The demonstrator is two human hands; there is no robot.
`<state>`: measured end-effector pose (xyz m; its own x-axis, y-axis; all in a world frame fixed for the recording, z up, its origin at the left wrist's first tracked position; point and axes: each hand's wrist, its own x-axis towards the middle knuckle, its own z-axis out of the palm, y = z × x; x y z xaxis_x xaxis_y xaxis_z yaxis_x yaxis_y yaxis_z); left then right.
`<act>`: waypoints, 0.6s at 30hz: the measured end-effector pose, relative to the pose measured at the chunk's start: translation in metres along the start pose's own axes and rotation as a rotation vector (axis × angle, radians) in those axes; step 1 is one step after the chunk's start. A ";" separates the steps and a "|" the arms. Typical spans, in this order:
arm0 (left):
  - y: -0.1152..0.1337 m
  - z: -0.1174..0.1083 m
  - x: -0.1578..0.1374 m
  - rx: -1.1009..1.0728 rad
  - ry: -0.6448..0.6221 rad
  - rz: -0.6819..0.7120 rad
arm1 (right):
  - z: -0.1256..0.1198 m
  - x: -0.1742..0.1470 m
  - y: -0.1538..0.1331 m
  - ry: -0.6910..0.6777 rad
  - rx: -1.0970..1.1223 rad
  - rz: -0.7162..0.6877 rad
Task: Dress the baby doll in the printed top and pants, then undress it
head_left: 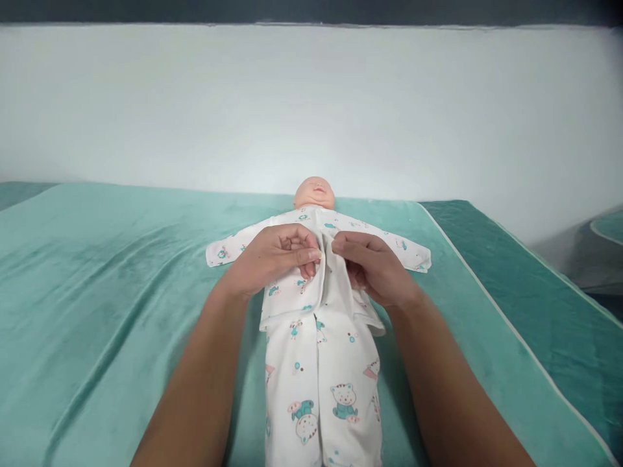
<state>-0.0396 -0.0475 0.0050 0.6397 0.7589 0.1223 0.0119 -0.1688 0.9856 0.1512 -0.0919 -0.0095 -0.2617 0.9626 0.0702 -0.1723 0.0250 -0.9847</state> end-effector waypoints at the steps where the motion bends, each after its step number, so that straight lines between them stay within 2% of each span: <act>1: -0.002 0.001 0.001 -0.045 0.003 0.017 | 0.002 0.002 0.003 0.025 0.087 -0.041; 5: -0.007 0.003 0.005 -0.168 0.036 0.054 | 0.009 0.005 0.008 0.082 0.228 -0.092; 11: -0.008 0.001 0.004 -0.161 0.034 0.010 | 0.013 0.005 0.009 0.072 0.053 -0.024; 18: -0.008 -0.002 0.004 -0.167 -0.001 -0.026 | 0.013 0.005 0.010 0.060 -0.007 0.004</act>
<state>-0.0391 -0.0420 -0.0022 0.6415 0.7610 0.0968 -0.0998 -0.0423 0.9941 0.1363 -0.0907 -0.0171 -0.2053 0.9770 0.0567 -0.1650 0.0226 -0.9860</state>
